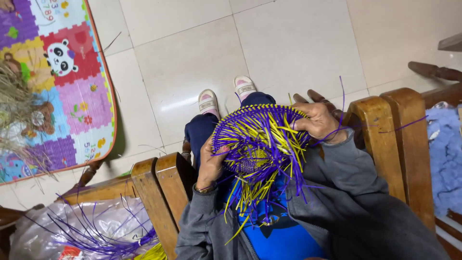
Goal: Weaving purple and yellow strands to create a circular hat brim while sitting in a chair.
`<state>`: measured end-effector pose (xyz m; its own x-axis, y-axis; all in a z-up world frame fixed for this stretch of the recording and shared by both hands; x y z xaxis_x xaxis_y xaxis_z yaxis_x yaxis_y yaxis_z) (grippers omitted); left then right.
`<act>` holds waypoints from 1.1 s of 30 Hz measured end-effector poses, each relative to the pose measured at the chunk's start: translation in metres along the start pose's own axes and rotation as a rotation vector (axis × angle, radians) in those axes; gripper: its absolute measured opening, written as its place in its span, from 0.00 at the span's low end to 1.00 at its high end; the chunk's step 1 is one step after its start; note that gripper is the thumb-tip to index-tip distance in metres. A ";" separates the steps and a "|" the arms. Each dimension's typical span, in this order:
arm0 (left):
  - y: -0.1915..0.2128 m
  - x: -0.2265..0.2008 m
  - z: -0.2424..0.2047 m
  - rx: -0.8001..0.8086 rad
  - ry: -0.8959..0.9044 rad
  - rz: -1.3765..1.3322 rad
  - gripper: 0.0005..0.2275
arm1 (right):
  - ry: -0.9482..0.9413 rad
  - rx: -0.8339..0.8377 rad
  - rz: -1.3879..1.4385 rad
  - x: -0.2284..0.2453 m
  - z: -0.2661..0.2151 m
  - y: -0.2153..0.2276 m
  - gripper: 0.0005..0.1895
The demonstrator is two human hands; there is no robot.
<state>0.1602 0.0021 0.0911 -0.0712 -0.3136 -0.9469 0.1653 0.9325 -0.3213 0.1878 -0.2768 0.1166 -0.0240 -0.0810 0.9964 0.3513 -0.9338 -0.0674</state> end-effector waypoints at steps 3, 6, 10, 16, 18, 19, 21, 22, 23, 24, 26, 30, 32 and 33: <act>0.001 -0.002 0.000 0.002 -0.012 0.034 0.09 | -0.084 0.040 0.045 0.004 0.002 -0.005 0.14; -0.003 -0.008 0.005 -0.068 0.051 0.097 0.16 | -0.225 -0.033 -0.173 -0.031 0.007 0.005 0.21; 0.019 0.031 0.010 -0.075 0.118 0.047 0.16 | -0.388 -0.024 0.036 -0.006 0.039 -0.010 0.21; 0.004 0.006 0.033 -0.129 0.126 -0.228 0.17 | -0.555 0.112 0.326 -0.010 0.066 -0.012 0.15; 0.000 -0.004 0.041 -0.077 0.080 -0.219 0.22 | 0.237 0.482 -0.123 0.021 0.069 -0.020 0.43; 0.006 0.006 0.042 -0.092 0.080 -0.219 0.22 | 0.233 0.495 -0.115 0.006 0.065 -0.013 0.43; 0.021 0.027 0.044 -0.203 0.089 -0.235 0.08 | 0.340 0.394 -0.212 -0.016 0.062 0.006 0.39; 0.020 0.010 0.045 -0.217 0.080 -0.234 0.08 | 0.343 0.410 -0.207 -0.026 0.058 0.007 0.39; 0.011 -0.019 0.049 -0.030 -0.111 0.226 0.10 | 0.215 0.431 -0.038 -0.040 0.056 0.010 0.40; -0.003 -0.043 0.051 0.161 -0.292 0.689 0.13 | 0.083 0.451 0.127 -0.056 0.054 0.013 0.46; 0.007 -0.023 0.051 0.017 -0.187 0.423 0.11 | 0.153 0.437 -0.121 -0.009 0.068 -0.010 0.42; 0.024 0.026 0.046 -0.235 -0.003 -0.189 0.14 | 0.234 0.098 -0.688 0.022 0.067 -0.015 0.32; 0.036 0.017 0.035 0.033 -0.213 0.296 0.23 | 0.018 -0.092 -0.441 -0.019 0.062 0.010 0.14; 0.031 0.014 0.026 0.309 -0.403 0.783 0.32 | -0.210 -0.277 -0.183 -0.049 0.057 0.029 0.19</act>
<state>0.1901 0.0215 0.0676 0.5085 0.2920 -0.8100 0.2798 0.8337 0.4761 0.2524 -0.2800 0.0687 0.1391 0.1422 0.9800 0.0920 -0.9872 0.1302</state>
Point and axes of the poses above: each hand's wrist, its own z-axis towards the middle knuckle, its own y-axis out of the back of the hand, x = y × z, the point moved 6 cm from there along z, towards the middle knuckle, and after that the axes turned 10 degrees about -y, right-handed, at the moved point
